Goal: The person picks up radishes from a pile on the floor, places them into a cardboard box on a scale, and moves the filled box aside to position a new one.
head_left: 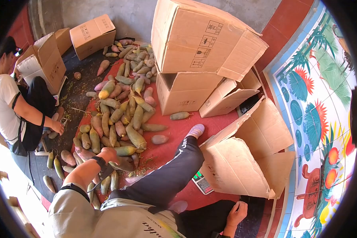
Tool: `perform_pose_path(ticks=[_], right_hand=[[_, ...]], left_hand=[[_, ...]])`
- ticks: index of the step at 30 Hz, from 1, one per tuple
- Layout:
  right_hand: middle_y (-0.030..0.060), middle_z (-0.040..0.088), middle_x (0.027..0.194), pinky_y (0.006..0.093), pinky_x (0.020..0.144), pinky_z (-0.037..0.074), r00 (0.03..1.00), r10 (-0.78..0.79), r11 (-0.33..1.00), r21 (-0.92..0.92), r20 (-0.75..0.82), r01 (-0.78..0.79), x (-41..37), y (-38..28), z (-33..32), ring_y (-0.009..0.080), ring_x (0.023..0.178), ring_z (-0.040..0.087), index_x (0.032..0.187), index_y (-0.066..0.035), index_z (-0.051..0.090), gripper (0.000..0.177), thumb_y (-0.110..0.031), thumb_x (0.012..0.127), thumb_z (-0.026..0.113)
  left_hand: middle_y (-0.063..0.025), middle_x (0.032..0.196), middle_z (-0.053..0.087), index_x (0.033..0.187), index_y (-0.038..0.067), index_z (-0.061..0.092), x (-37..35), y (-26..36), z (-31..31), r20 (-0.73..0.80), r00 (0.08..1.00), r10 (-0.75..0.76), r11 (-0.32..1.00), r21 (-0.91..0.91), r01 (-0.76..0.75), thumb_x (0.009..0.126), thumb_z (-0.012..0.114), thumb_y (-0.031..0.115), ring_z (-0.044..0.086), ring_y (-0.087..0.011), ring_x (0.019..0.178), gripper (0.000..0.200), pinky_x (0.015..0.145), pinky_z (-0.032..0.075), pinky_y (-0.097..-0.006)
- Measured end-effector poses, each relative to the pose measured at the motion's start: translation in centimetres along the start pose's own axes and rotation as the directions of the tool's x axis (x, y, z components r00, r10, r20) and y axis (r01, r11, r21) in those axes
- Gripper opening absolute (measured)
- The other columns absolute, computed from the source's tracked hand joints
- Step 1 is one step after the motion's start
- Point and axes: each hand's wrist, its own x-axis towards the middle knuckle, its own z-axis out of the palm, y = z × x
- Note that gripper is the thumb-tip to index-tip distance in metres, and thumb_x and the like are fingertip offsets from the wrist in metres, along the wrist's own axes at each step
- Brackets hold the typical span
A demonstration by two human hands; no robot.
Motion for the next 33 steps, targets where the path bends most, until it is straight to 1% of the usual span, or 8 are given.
perform_pose_path(ticks=[2, 5, 12, 15, 17, 21, 26, 33], right_hand=[[0.0148, 0.055, 0.077, 0.0389, 0.063, 0.045, 1.000, 0.007, 1.000, -0.009, -0.004, -0.007, 0.1, -0.1, 0.0, 0.0317, 0.070, 0.054, 0.077, 0.001, 0.054, 0.003, -0.001, 0.079, 0.054], [0.0162, 0.054, 0.078, 0.0381, 0.063, 0.044, 1.000, 0.007, 1.000, -0.004, 0.007, -0.007, 0.0, 0.0, 0.0, 0.0323, 0.071, 0.054, 0.079, 0.002, 0.054, 0.005, -0.002, 0.080, 0.051], [0.0163, 0.054, 0.077, 0.0379, 0.063, 0.044, 1.000, -0.002, 1.000, 0.018, -0.002, 0.002, 0.0, 0.1, 0.0, 0.0322, 0.070, 0.053, 0.079, 0.003, 0.054, 0.005, -0.001, 0.080, 0.051], [0.0164, 0.053, 0.077, 0.0380, 0.063, 0.044, 1.000, 0.001, 1.000, 0.017, 0.000, -0.001, 0.0, 0.1, 0.0, 0.0323, 0.070, 0.053, 0.079, 0.003, 0.054, 0.005, -0.001, 0.080, 0.051], [0.0165, 0.053, 0.077, 0.0381, 0.063, 0.044, 1.000, 0.015, 1.000, 0.023, 0.002, -0.015, 0.0, -0.1, -0.2, 0.0324, 0.070, 0.053, 0.080, 0.003, 0.054, 0.005, 0.000, 0.080, 0.051], [0.0166, 0.053, 0.078, 0.0380, 0.063, 0.044, 1.000, 0.023, 0.999, 0.024, -0.003, -0.023, -0.1, -0.1, -0.1, 0.0325, 0.071, 0.053, 0.080, 0.003, 0.054, 0.004, -0.001, 0.080, 0.051], [0.0164, 0.053, 0.077, 0.0384, 0.062, 0.043, 0.999, 0.006, 1.000, 0.026, -0.033, -0.005, 0.0, -0.3, -0.3, 0.0331, 0.070, 0.053, 0.080, 0.002, 0.053, 0.004, -0.001, 0.080, 0.052], [0.0153, 0.053, 0.077, 0.0396, 0.062, 0.043, 0.998, 0.043, 0.999, 0.032, -0.048, -0.042, -0.3, -0.1, -0.4, 0.0331, 0.070, 0.053, 0.078, 0.001, 0.053, 0.004, -0.003, 0.080, 0.052]], left_hand=[[-0.0068, 0.106, 0.063, 0.105, 0.009, 0.064, 0.0, 0.0, 0.1, -0.016, 1.000, 0.020, 1.000, 0.010, -0.020, 0.063, 0.063, 0.063, 0.059, -0.0231, 0.100, 0.069, 0.081, 0.048, -0.0342], [-0.0055, 0.110, 0.062, 0.107, 0.009, 0.064, -0.1, 0.3, -0.1, -0.004, 1.000, -0.006, 1.000, 0.009, 0.006, 0.062, 0.064, 0.062, 0.059, -0.0211, 0.102, 0.069, 0.083, 0.047, -0.0332], [-0.0049, 0.107, 0.063, 0.107, 0.009, 0.064, 0.5, 0.7, 0.2, -0.009, 1.000, 0.018, 0.999, 0.041, -0.018, 0.061, 0.066, 0.060, 0.060, -0.0218, 0.100, 0.068, 0.082, 0.048, -0.0345], [-0.0045, 0.106, 0.064, 0.107, 0.010, 0.064, 1.0, 1.0, 0.7, -0.068, 0.997, 0.031, 0.999, 0.043, -0.028, 0.060, 0.069, 0.058, 0.061, -0.0222, 0.097, 0.068, 0.081, 0.048, -0.0354], [-0.0040, 0.105, 0.064, 0.107, 0.011, 0.064, 1.5, 1.2, 0.9, -0.033, 0.993, 0.114, 0.985, 0.137, -0.108, 0.059, 0.071, 0.057, 0.062, -0.0221, 0.096, 0.066, 0.080, 0.049, -0.0358], [-0.0036, 0.103, 0.065, 0.105, 0.012, 0.065, -0.4, 2.5, -0.5, 0.024, 0.991, 0.133, 0.963, 0.233, -0.135, 0.059, 0.072, 0.053, 0.062, -0.0221, 0.096, 0.062, 0.079, 0.049, -0.0357], [-0.0039, 0.100, 0.066, 0.105, 0.013, 0.065, -1.0, 3.1, 0.1, -0.008, 0.993, 0.121, 0.975, 0.188, -0.117, 0.062, 0.070, 0.049, 0.063, -0.0225, 0.093, 0.056, 0.077, 0.049, -0.0357], [-0.0058, 0.098, 0.066, 0.102, 0.010, 0.065, -2.5, 2.8, 0.1, -0.030, 0.992, 0.125, 0.987, 0.102, -0.122, 0.065, 0.064, 0.051, 0.063, -0.0234, 0.091, 0.056, 0.076, 0.050, -0.0357]])
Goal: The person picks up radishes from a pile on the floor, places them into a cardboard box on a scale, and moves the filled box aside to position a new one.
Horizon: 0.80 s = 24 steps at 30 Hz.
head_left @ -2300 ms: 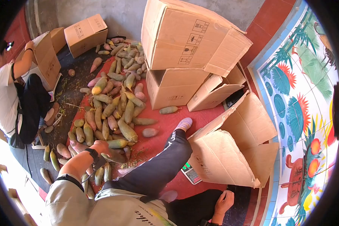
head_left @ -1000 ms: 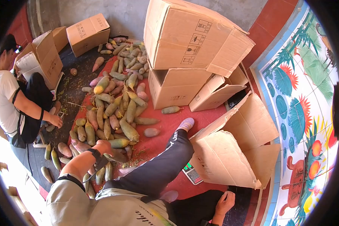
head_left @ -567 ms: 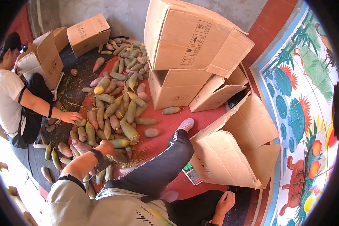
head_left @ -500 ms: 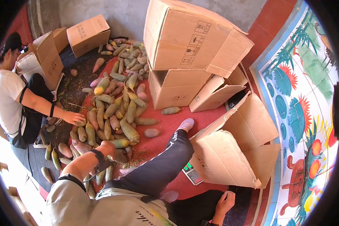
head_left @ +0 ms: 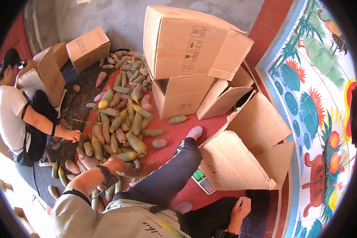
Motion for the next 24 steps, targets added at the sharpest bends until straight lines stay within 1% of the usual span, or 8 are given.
perform_pose_path(ticks=[6, 9, 14, 18, 19, 20, 23, 24], right_hand=[[0.0159, 0.053, 0.077, 0.0396, 0.063, 0.044, 1.000, -0.007, 1.000, 0.027, -0.021, 0.008, 0.0, -0.1, -0.1, 0.0333, 0.071, 0.054, 0.078, 0.001, 0.053, 0.004, -0.002, 0.080, 0.052], [0.0160, 0.054, 0.077, 0.0398, 0.064, 0.044, 1.000, 0.009, 1.000, 0.019, -0.022, -0.009, 0.0, -0.3, -0.2, 0.0333, 0.071, 0.054, 0.079, 0.001, 0.054, 0.003, -0.002, 0.079, 0.053], [0.0163, 0.054, 0.078, 0.0402, 0.063, 0.044, 0.999, -0.033, 0.999, 0.034, -0.016, 0.033, 0.0, 0.0, -0.1, 0.0336, 0.071, 0.054, 0.079, 0.001, 0.054, 0.003, -0.002, 0.079, 0.054], [0.0162, 0.055, 0.078, 0.0397, 0.064, 0.044, 1.000, -0.021, 0.997, 0.077, -0.012, 0.022, 0.7, -0.9, -0.7, 0.0334, 0.072, 0.054, 0.079, 0.001, 0.055, 0.003, -0.002, 0.079, 0.055], [0.0162, 0.056, 0.079, 0.0389, 0.065, 0.045, 1.000, -0.014, 0.989, 0.148, -0.023, 0.017, 1.2, -2.0, -1.0, 0.0328, 0.073, 0.055, 0.080, 0.001, 0.056, 0.003, -0.001, 0.079, 0.055], [0.0161, 0.056, 0.080, 0.0381, 0.066, 0.046, 0.999, -0.006, 0.976, 0.217, -0.037, 0.013, 1.8, -3.0, -1.4, 0.0322, 0.074, 0.056, 0.080, 0.001, 0.056, 0.003, -0.001, 0.078, 0.055], [0.0149, 0.057, 0.081, 0.0339, 0.067, 0.046, 1.000, -0.008, 0.941, 0.338, -0.023, 0.015, 4.1, -6.9, -3.5, 0.0275, 0.072, 0.058, 0.084, 0.002, 0.058, 0.006, -0.001, 0.079, 0.055], [0.0149, 0.057, 0.081, 0.0339, 0.067, 0.046, 1.000, 0.005, 0.944, 0.330, -0.020, 0.002, 4.8, -8.0, -4.3, 0.0275, 0.072, 0.058, 0.084, 0.002, 0.058, 0.006, -0.001, 0.079, 0.055]], left_hand=[[-0.0095, 0.088, 0.066, 0.101, 0.008, 0.064, -1.3, -0.5, -1.8, 0.030, 0.998, 0.047, 0.949, -0.313, -0.035, 0.066, 0.064, 0.057, 0.064, -0.0232, 0.077, 0.060, 0.071, 0.050, -0.0335], [-0.0096, 0.085, 0.065, 0.107, 0.006, 0.060, -3.8, -0.7, -3.9, -0.156, 0.984, 0.087, 0.880, -0.451, -0.150, 0.068, 0.066, 0.053, 0.063, -0.0229, 0.069, 0.061, 0.068, 0.050, -0.0323], [-0.0090, 0.068, 0.060, 0.117, -0.002, 0.052, -8.2, -1.0, -7.5, -0.470, 0.883, 0.007, 0.529, -0.747, -0.402, 0.070, 0.071, 0.039, 0.055, -0.0136, 0.052, 0.065, 0.051, 0.047, -0.0263], [-0.0079, 0.089, 0.062, 0.121, -0.003, 0.049, -12.4, -0.4, -10.5, -0.575, 0.818, 0.040, 0.192, -0.799, -0.571, 0.072, 0.071, 0.032, 0.057, -0.0117, 0.070, 0.064, 0.055, 0.048, -0.0267], [-0.0099, 0.108, 0.058, 0.122, -0.003, 0.047, -12.3, -0.6, -10.6, -0.648, 0.757, 0.081, 0.080, -0.753, -0.653, 0.072, 0.072, 0.025, 0.056, -0.0181, 0.095, 0.062, 0.087, 0.044, -0.0298], [-0.0099, 0.109, 0.058, 0.122, -0.004, 0.046, -12.7, -0.6, -10.9, -0.637, 0.766, 0.088, -0.007, -0.769, -0.639, 0.071, 0.073, 0.024, 0.054, -0.0179, 0.101, 0.064, 0.090, 0.042, -0.0299], [-0.0091, 0.106, 0.059, 0.122, -0.004, 0.046, -15.1, 0.3, -11.9, -0.651, 0.740, 0.172, -0.126, -0.759, -0.638, 0.067, 0.076, 0.030, 0.055, -0.0167, 0.098, 0.071, 0.089, 0.043, -0.0292], [-0.0068, 0.102, 0.060, 0.122, -0.002, 0.047, -16.0, 0.7, -12.2, -0.656, 0.718, 0.233, -0.162, -0.754, -0.637, 0.067, 0.076, 0.033, 0.056, -0.0125, 0.088, 0.071, 0.071, 0.044, -0.0240]])
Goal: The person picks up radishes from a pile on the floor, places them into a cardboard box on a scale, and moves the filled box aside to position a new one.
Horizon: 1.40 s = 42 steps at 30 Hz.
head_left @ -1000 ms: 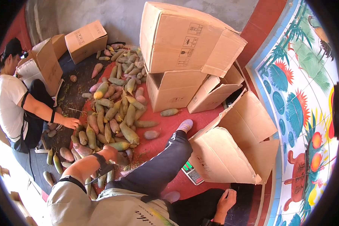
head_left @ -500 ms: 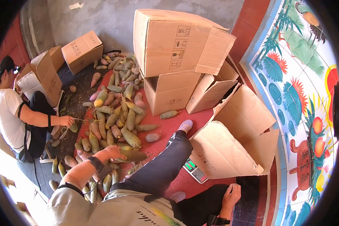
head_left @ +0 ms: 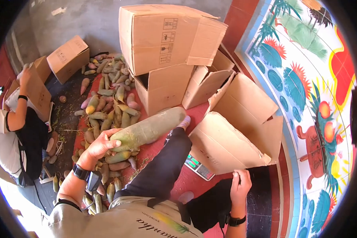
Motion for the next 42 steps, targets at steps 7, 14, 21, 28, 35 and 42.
perform_pose_path(ticks=[7, 14, 21, 28, 35, 42], right_hand=[[0.0124, 0.057, 0.102, 0.0281, 0.075, 0.048, 0.933, 0.157, 0.665, 0.663, 0.325, -0.343, 2.1, -5.0, 0.8, 0.0183, 0.087, 0.060, 0.123, 0.002, 0.042, 0.042, -0.022, 0.089, 0.051], [0.0126, 0.059, 0.100, 0.0330, 0.058, 0.049, 0.789, 0.045, 0.195, 0.769, 0.613, -0.609, -0.1, -3.8, 0.2, 0.0235, 0.080, 0.061, 0.118, -0.002, 0.043, 0.056, -0.048, 0.088, 0.045], [0.0111, 0.059, 0.102, 0.0318, 0.052, 0.048, 0.810, 0.328, 0.256, 0.780, 0.486, -0.571, 1.5, -4.7, -2.4, 0.0220, 0.078, 0.060, 0.116, -0.002, 0.045, 0.054, -0.044, 0.083, 0.052], [0.0139, 0.058, 0.101, 0.0295, 0.052, 0.047, 0.936, 0.287, 0.459, 0.828, 0.205, -0.322, 3.2, -3.9, -5.9, 0.0213, 0.076, 0.060, 0.116, -0.001, 0.044, 0.048, -0.039, 0.087, 0.051], [0.0112, 0.056, 0.112, 0.0297, 0.060, 0.048, 0.915, 0.397, 0.445, 0.887, -0.071, -0.124, 5.6, -1.5, -9.3, 0.0211, 0.086, 0.059, 0.117, -0.005, 0.047, 0.043, -0.038, 0.089, 0.049], [0.0102, 0.054, 0.112, 0.0288, 0.074, 0.050, 0.807, 0.503, 0.651, 0.750, -0.310, -0.117, 7.9, -0.2, -8.9, 0.0209, 0.096, 0.057, 0.117, -0.004, 0.047, 0.040, -0.034, 0.090, 0.049]], left_hand=[[-0.0057, 0.103, 0.061, 0.122, -0.003, 0.047, 0.2, 0.2, 5.2, 0.408, 0.912, 0.047, 0.971, -0.233, 0.054, 0.065, 0.079, 0.023, 0.058, -0.0093, 0.081, 0.070, 0.058, 0.046, -0.0179], [-0.0072, 0.117, 0.055, 0.127, 0.000, 0.045, 1.6, -0.3, 8.5, 0.612, 0.788, -0.061, 0.997, 0.000, 0.078, 0.069, 0.076, 0.016, 0.050, -0.0134, 0.105, 0.067, 0.093, 0.040, -0.0281], [-0.0067, 0.123, 0.052, 0.129, 0.003, 0.043, 2.9, 0.5, 12.3, 0.681, 0.709, 0.184, 0.944, 0.079, -0.321, 0.073, 0.073, 0.012, 0.047, -0.0110, 0.108, 0.064, 0.095, 0.038, -0.0283], [-0.0058, 0.119, 0.049, 0.136, 0.006, 0.031, 5.9, -0.6, 13.9, 0.611, 0.709, 0.352, 0.917, -0.074, -0.391, 0.077, 0.070, 0.012, 0.048, -0.0125, 0.103, 0.072, 0.090, 0.041, -0.0282], [-0.0122, 0.129, 0.037, 0.140, 0.007, 0.020, 8.5, -3.6, 15.3, 0.575, 0.772, 0.271, 0.962, -0.127, -0.242, 0.084, 0.061, 0.025, 0.041, -0.0200, 0.117, 0.072, 0.093, 0.040, -0.0328], [-0.0159, 0.145, 0.007, 0.142, 0.010, 0.007, 12.2, -5.7, 17.9, 0.535, 0.787, 0.307, 0.920, 0.046, -0.390, 0.084, 0.061, 0.029, 0.013, -0.0288, 0.134, 0.081, 0.107, 0.021, -0.0426]])
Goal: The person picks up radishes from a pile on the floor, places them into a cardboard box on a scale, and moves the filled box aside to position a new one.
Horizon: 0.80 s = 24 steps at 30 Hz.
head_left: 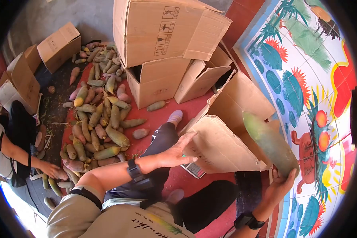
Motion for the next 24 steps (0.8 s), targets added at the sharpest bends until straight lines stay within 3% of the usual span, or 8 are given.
perform_pose_path(ticks=[2, 5, 10, 12, 14, 20, 22, 24], right_hand=[[0.0107, 0.053, 0.112, 0.0285, 0.074, 0.050, 1.000, 0.000, 0.992, -0.123, 0.018, 0.002, 0.5, 0.7, 0.3, 0.0208, 0.096, 0.056, 0.117, -0.003, 0.047, 0.039, -0.032, 0.091, 0.049], [0.0099, 0.054, 0.105, 0.0273, 0.068, 0.050, 0.997, -0.022, 0.916, -0.398, 0.072, 0.049, 1.2, 2.0, 1.7, 0.0181, 0.089, 0.056, 0.115, -0.001, 0.047, 0.036, -0.025, 0.089, 0.053], [0.0095, 0.055, 0.103, 0.0274, 0.071, 0.048, 0.980, 0.132, 0.885, -0.463, 0.152, -0.047, 2.5, 4.8, 2.3, 0.0182, 0.087, 0.056, 0.113, 0.000, 0.050, 0.037, -0.023, 0.085, 0.058], [0.0088, 0.056, 0.097, 0.0280, 0.073, 0.046, 0.943, 0.043, 0.842, -0.521, 0.331, 0.144, 3.0, 5.8, 2.8, 0.0160, 0.085, 0.054, 0.105, 0.002, 0.053, 0.032, -0.017, 0.082, 0.060], [0.0086, 0.057, 0.094, 0.0281, 0.076, 0.043, 0.939, 0.050, 0.817, -0.554, 0.341, 0.158, 3.3, 6.5, 3.0, 0.0159, 0.084, 0.054, 0.102, 0.003, 0.054, 0.030, -0.014, 0.079, 0.062], [0.0079, 0.060, 0.087, 0.0264, 0.072, 0.045, 0.842, 0.282, 0.743, -0.660, 0.460, 0.112, 4.5, 8.3, 4.6, 0.0145, 0.079, 0.056, 0.102, 0.003, 0.055, 0.028, -0.006, 0.077, 0.063], [0.0070, 0.061, 0.085, 0.0257, 0.070, 0.045, 0.810, 0.446, 0.731, -0.677, 0.380, -0.085, 5.1, 8.2, 5.0, 0.0138, 0.077, 0.057, 0.103, 0.003, 0.056, 0.028, -0.004, 0.076, 0.062], [0.0062, 0.061, 0.084, 0.0253, 0.068, 0.045, 0.796, 0.476, 0.717, -0.689, 0.373, -0.106, 5.8, 8.8, 4.7, 0.0132, 0.074, 0.057, 0.100, 0.003, 0.057, 0.026, -0.005, 0.076, 0.062]], left_hand=[[-0.0176, 0.145, 0.005, 0.142, 0.009, 0.003, 1.3, -1.7, 0.2, -0.089, 0.989, 0.120, 0.971, 0.217, -0.098, 0.082, 0.062, 0.035, 0.005, -0.0306, 0.136, 0.088, 0.108, 0.015, -0.0426], [-0.0189, 0.145, 0.004, 0.141, 0.007, -0.001, 2.6, -2.6, 0.3, -0.173, 0.984, 0.036, 0.980, 0.198, -0.001, 0.080, 0.062, 0.035, 0.003, -0.0316, 0.136, 0.092, 0.109, 0.010, -0.0413], [-0.0195, 0.145, 0.006, 0.141, 0.005, -0.002, 3.5, -3.6, 0.6, -0.227, 0.973, 0.039, 0.989, 0.149, -0.005, 0.080, 0.062, 0.030, 0.003, -0.0314, 0.136, 0.092, 0.110, 0.008, -0.0391], [-0.0195, 0.145, 0.006, 0.141, 0.005, -0.002, 3.7, -3.8, 0.7, -0.242, 0.970, 0.030, 0.992, 0.126, 0.001, 0.080, 0.062, 0.029, 0.003, -0.0311, 0.136, 0.092, 0.110, 0.008, -0.0385], [-0.0190, 0.145, 0.006, 0.141, 0.005, -0.003, 3.8, -4.2, 0.7, -0.239, 0.969, 0.059, 0.986, 0.164, -0.020, 0.079, 0.063, 0.026, 0.004, -0.0301, 0.136, 0.093, 0.110, 0.008, -0.0382], [-0.0226, 0.144, 0.007, 0.142, 0.007, -0.002, 3.5, -3.4, 0.6, -0.224, 0.974, 0.043, 0.990, 0.140, -0.011, 0.077, 0.064, 0.022, 0.005, -0.0342, 0.135, 0.093, 0.110, 0.011, -0.0393], [-0.0233, 0.143, 0.008, 0.142, 0.007, -0.001, 3.6, -3.7, 0.6, -0.228, 0.972, 0.060, 0.988, 0.154, -0.025, 0.077, 0.064, 0.022, 0.006, -0.0350, 0.135, 0.093, 0.110, 0.012, -0.0399], [-0.0240, 0.143, 0.008, 0.142, 0.007, -0.001, 3.6, -3.9, 0.7, -0.226, 0.971, 0.080, 0.985, 0.167, -0.043, 0.077, 0.064, 0.021, 0.007, -0.0358, 0.135, 0.092, 0.110, 0.012, -0.0404]])
